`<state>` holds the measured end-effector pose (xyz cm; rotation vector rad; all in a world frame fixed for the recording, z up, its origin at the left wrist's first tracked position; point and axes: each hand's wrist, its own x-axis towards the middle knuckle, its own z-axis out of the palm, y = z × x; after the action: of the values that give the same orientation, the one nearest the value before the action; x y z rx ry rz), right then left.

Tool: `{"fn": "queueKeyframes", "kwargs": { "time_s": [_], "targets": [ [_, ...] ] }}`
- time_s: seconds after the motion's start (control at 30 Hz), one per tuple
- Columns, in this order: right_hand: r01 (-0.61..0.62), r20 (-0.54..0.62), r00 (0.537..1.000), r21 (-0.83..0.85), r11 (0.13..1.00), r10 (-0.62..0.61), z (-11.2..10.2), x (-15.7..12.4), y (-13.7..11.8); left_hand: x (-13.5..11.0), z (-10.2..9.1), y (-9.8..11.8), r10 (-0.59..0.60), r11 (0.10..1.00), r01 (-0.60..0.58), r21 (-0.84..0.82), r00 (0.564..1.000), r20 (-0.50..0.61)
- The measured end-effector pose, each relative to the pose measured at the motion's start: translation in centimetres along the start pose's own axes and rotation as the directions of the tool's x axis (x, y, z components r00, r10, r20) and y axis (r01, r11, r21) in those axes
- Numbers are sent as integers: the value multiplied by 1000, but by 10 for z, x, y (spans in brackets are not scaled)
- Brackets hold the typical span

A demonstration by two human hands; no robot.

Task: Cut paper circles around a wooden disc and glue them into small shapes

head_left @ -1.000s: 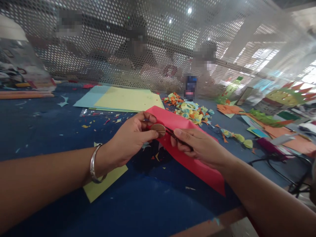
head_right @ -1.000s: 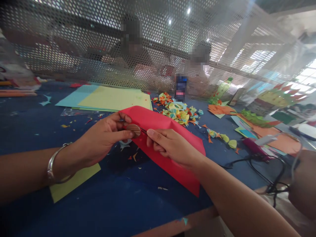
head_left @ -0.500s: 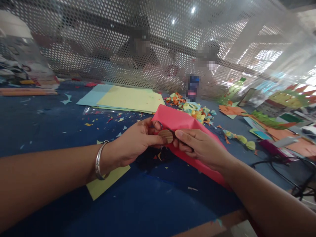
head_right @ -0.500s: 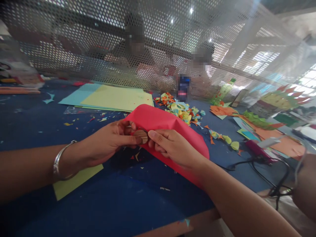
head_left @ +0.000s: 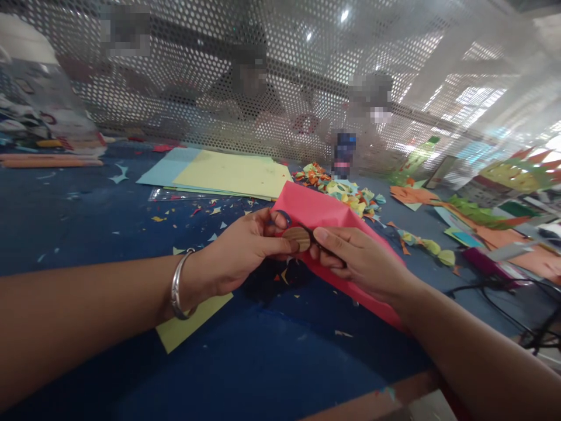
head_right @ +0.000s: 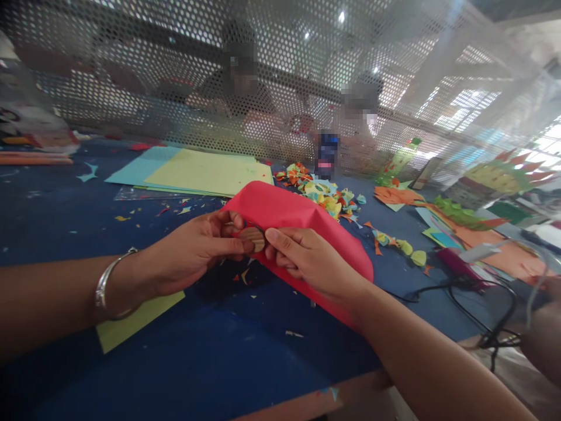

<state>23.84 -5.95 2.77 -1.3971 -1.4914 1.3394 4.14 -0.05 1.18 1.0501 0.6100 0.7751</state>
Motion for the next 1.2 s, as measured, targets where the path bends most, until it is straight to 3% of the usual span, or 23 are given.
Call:
{"fn": "queueKeyframes", "kwargs": {
  "time_s": [0.23, 0.63, 0.87, 1.2],
  "targets": [
    [-21, 2, 1000, 4, 1000, 21, 1, 1, 0, 1, -1, 0, -102, 995, 102, -4, 995, -14],
    [-16, 7, 1000, -1, 1000, 16, 1, -1, -1, 3, -3, -1, -73, 997, 73, -37, 997, -8],
    [24, 6, 1000, -36, 999, -24, 0, -2, -3, -4, 4, 0, 31, 999, -30, 25, 998, -48],
    [85, -13, 996, -94, 992, -87, 2, -1, -6, -5, 3, 0, 30, 1000, -30, 3, 1000, -9]
  ]
}}
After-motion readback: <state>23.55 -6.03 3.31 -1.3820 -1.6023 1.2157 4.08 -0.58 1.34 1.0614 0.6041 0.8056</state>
